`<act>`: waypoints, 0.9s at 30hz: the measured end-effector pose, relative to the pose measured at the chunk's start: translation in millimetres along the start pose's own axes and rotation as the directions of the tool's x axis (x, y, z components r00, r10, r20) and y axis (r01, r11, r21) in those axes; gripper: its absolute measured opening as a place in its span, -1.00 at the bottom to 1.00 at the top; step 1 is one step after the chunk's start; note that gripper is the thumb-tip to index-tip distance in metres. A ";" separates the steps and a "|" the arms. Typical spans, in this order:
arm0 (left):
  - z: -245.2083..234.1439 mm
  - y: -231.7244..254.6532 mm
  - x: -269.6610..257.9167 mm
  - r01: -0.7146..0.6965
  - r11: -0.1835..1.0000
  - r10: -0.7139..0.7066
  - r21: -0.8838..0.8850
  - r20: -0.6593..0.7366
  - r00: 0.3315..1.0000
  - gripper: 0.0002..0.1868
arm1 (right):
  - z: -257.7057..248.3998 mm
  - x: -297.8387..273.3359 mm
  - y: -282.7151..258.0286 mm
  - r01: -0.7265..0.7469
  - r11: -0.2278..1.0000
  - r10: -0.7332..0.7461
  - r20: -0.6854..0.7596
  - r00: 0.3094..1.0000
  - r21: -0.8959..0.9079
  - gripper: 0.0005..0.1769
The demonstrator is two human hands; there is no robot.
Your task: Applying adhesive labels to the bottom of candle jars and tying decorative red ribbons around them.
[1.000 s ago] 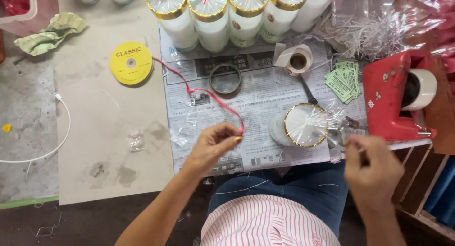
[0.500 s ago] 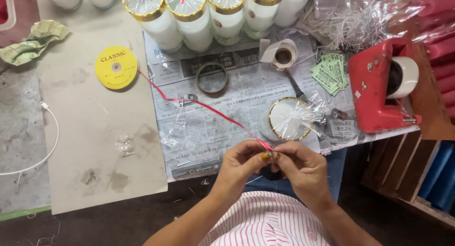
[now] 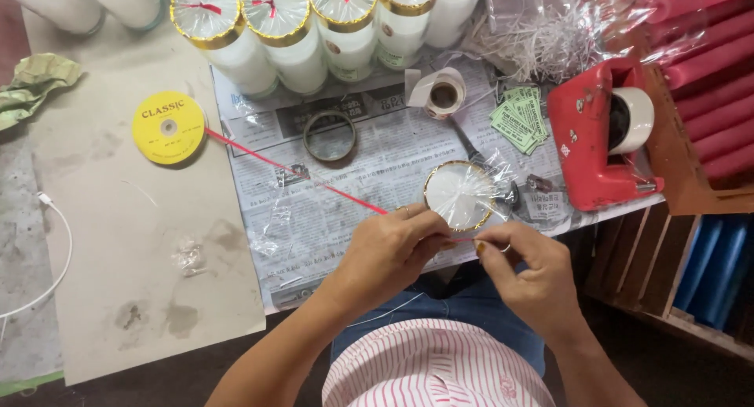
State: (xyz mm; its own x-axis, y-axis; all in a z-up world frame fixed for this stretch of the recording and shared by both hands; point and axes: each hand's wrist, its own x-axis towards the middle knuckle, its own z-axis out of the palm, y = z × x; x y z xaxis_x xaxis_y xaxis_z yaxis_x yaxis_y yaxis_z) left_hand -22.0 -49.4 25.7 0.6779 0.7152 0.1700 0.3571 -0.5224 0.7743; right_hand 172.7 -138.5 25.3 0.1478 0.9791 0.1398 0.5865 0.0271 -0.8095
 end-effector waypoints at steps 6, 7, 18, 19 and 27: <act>10.5 -7.0 19.9 0.023 0.999 -0.016 0.030 -0.235 0.972 -0.93 | 1.4 4.4 47.6 -0.258 0.878 0.284 -0.005 0.959 0.402 -0.93; 13.0 -8.4 23.9 0.044 0.997 -0.027 0.068 -0.233 0.972 -0.95 | 3.9 4.6 58.5 -0.285 0.832 0.323 0.001 0.946 0.476 -0.94; 10.7 -19.3 46.3 -0.105 0.976 0.117 0.190 -0.055 0.992 -0.77 | -20.2 87.7 67.8 -0.292 0.849 0.207 0.232 0.950 0.440 -0.94; 14.1 -22.8 44.7 -0.182 0.944 0.199 0.276 -0.034 0.979 -0.80 | -22.3 98.7 62.8 -0.267 0.878 0.153 0.296 0.943 0.398 -0.92; 15.4 -34.9 45.3 -0.366 0.850 0.408 0.379 -0.034 0.912 -0.88 | -6.1 120.3 14.1 -0.237 0.931 0.091 0.453 0.887 0.278 -0.90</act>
State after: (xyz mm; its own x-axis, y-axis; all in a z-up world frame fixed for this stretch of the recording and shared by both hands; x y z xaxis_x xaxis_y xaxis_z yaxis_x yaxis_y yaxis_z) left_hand 6.1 -5.9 -3.0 0.7423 0.4554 0.4915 0.2993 -0.8816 0.3649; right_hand 203.7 -21.6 34.3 -0.1762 0.9623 -0.2074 0.2897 -0.1506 -0.9452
